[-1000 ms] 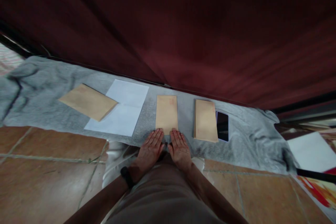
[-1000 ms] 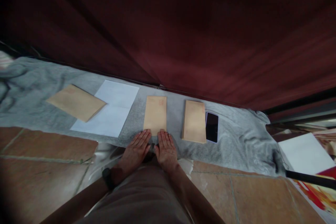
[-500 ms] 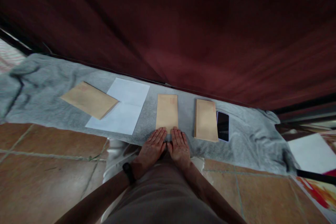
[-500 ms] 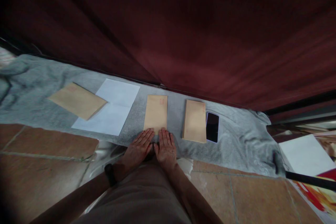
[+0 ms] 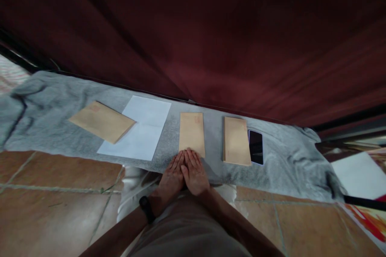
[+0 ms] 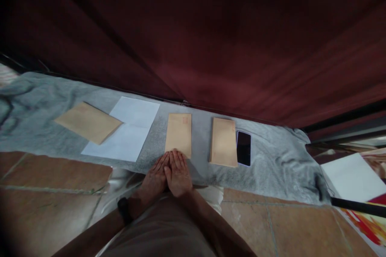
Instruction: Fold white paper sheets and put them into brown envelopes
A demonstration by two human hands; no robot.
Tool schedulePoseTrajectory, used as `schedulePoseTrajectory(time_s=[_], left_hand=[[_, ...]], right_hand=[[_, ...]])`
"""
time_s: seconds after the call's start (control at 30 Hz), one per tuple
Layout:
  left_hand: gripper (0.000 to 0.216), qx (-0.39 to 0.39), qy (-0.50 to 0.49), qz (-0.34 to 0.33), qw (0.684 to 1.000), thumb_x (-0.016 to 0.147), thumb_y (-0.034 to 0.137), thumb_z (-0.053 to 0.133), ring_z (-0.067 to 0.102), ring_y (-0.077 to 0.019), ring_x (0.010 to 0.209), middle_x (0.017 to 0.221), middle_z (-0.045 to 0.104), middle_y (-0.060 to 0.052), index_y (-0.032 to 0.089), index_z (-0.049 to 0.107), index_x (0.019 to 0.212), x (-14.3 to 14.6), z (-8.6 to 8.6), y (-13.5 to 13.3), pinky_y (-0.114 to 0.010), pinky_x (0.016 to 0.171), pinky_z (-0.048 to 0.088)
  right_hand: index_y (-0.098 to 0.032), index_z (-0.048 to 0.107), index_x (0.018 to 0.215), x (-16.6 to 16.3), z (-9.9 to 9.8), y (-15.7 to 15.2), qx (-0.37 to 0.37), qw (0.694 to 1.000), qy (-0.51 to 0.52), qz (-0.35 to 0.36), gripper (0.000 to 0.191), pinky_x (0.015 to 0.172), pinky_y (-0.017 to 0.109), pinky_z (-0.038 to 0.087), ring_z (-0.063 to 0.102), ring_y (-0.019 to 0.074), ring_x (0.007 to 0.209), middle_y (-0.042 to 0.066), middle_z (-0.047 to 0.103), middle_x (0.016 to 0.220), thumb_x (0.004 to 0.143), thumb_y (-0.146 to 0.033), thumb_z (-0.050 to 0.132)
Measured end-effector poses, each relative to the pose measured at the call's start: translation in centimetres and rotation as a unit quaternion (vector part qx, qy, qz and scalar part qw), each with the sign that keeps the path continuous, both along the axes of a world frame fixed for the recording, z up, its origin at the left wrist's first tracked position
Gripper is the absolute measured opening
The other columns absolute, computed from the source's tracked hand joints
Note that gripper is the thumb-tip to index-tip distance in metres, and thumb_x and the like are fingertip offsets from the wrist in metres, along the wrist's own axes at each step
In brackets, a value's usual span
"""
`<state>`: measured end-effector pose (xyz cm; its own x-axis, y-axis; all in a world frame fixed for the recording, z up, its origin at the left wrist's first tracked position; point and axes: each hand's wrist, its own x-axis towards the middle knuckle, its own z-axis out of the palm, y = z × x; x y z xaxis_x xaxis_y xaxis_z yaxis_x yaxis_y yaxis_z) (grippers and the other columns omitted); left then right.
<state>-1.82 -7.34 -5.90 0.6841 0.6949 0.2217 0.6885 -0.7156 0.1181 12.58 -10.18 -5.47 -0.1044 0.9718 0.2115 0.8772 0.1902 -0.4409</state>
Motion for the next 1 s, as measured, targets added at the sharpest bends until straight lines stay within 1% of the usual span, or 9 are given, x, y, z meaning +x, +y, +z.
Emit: schedulePoseTrajectory(time_s=[0.1,0.23,0.33,0.4,0.53,0.63,0.77,0.9,1.0], left_hand=[[0.056,0.004,-0.005,-0.015,1.000,0.095,0.012,0.041,0.044,-0.0286,0.150,0.157,0.051,-0.021,0.002,0.053,0.149,-0.6,0.2,0.3,-0.045,0.122,0.042],[0.050,0.016,-0.019,-0.020,1.000,0.099,0.013,0.040,0.053,-0.0263,0.143,0.150,0.059,-0.016,0.008,0.059,0.145,-1.3,1.0,0.9,-0.044,0.120,0.044],[0.047,0.000,-0.033,-0.007,0.999,0.102,0.016,0.039,0.056,-0.0252,0.141,0.149,0.061,-0.014,0.010,0.060,0.144,-0.6,1.3,1.5,-0.044,0.121,0.043],[0.048,-0.020,-0.039,-0.009,0.999,0.104,0.019,0.037,0.053,-0.0241,0.144,0.153,0.057,-0.014,0.010,0.056,0.147,0.7,1.2,2.4,-0.042,0.122,0.042],[0.055,-0.045,-0.032,-0.021,0.998,0.108,0.030,0.034,0.042,-0.0245,0.152,0.161,0.047,-0.017,0.006,0.043,0.156,4.3,0.7,5.5,-0.044,0.124,0.037],[0.057,-0.052,-0.023,-0.035,0.998,0.108,0.032,0.034,0.034,-0.0245,0.156,0.165,0.041,-0.017,0.006,0.038,0.159,6.5,0.4,8.4,-0.045,0.128,0.031],[0.058,-0.049,-0.019,-0.044,0.998,0.108,0.034,0.033,0.028,-0.0253,0.158,0.166,0.037,-0.018,0.005,0.039,0.157,8.5,0.4,12.2,-0.044,0.130,0.025],[0.060,-0.062,-0.007,-0.015,0.998,0.107,0.035,0.032,0.029,-0.0264,0.158,0.166,0.038,-0.020,0.003,0.040,0.157,10.5,0.6,15.6,-0.046,0.130,0.023],[0.061,-0.075,0.006,0.006,0.997,0.107,0.035,0.031,0.028,-0.0276,0.158,0.167,0.035,-0.021,0.001,0.039,0.157,11.8,0.9,17.5,-0.045,0.131,0.021]], right_hand=[[-0.012,0.039,0.160,0.3,0.0,0.6,0.007,1.000,-0.006,0.024,0.056,0.128,0.046,0.036,0.037,0.0231,0.155,0.012,0.042,0.165,0.109,-0.034,0.040],[-0.012,0.034,0.163,2.9,-0.2,-0.2,0.019,0.998,-0.060,0.030,0.062,0.128,0.047,0.036,0.036,0.0247,0.155,0.013,0.040,0.166,0.107,-0.036,0.047],[-0.009,0.033,0.162,4.2,-0.8,-1.2,0.028,0.994,-0.098,0.039,0.066,0.128,0.045,0.035,0.036,0.0255,0.155,0.015,0.038,0.166,0.105,-0.038,0.050],[-0.006,0.039,0.159,4.4,-1.3,-1.5,0.044,0.993,-0.106,0.032,0.066,0.127,0.045,0.036,0.039,0.0267,0.154,0.016,0.042,0.164,0.104,-0.040,0.051],[-0.003,0.055,0.148,3.9,-2.4,-1.6,0.079,0.992,-0.094,0.004,0.059,0.123,0.047,0.042,0.050,0.0298,0.146,0.020,0.058,0.151,0.103,-0.042,0.052],[-0.005,0.060,0.143,3.7,-2.4,-1.6,0.079,0.993,-0.093,-0.004,0.054,0.121,0.047,0.044,0.054,0.0298,0.142,0.019,0.062,0.147,0.104,-0.042,0.054],[-0.006,0.051,0.151,3.8,-1.4,-1.6,0.081,0.992,-0.094,0.007,0.056,0.124,0.046,0.041,0.051,0.0276,0.145,0.017,0.059,0.151,0.105,-0.038,0.053],[-0.007,0.038,0.160,3.8,-0.4,-1.4,0.056,0.993,-0.107,0.014,0.066,0.126,0.045,0.039,0.045,0.0274,0.149,0.016,0.048,0.160,0.105,-0.040,0.053],[-0.008,0.035,0.161,3.8,-0.2,-1.2,0.044,0.992,-0.115,0.021,0.066,0.125,0.044,0.039,0.044,0.0274,0.151,0.016,0.043,0.164,0.106,-0.040,0.051]])
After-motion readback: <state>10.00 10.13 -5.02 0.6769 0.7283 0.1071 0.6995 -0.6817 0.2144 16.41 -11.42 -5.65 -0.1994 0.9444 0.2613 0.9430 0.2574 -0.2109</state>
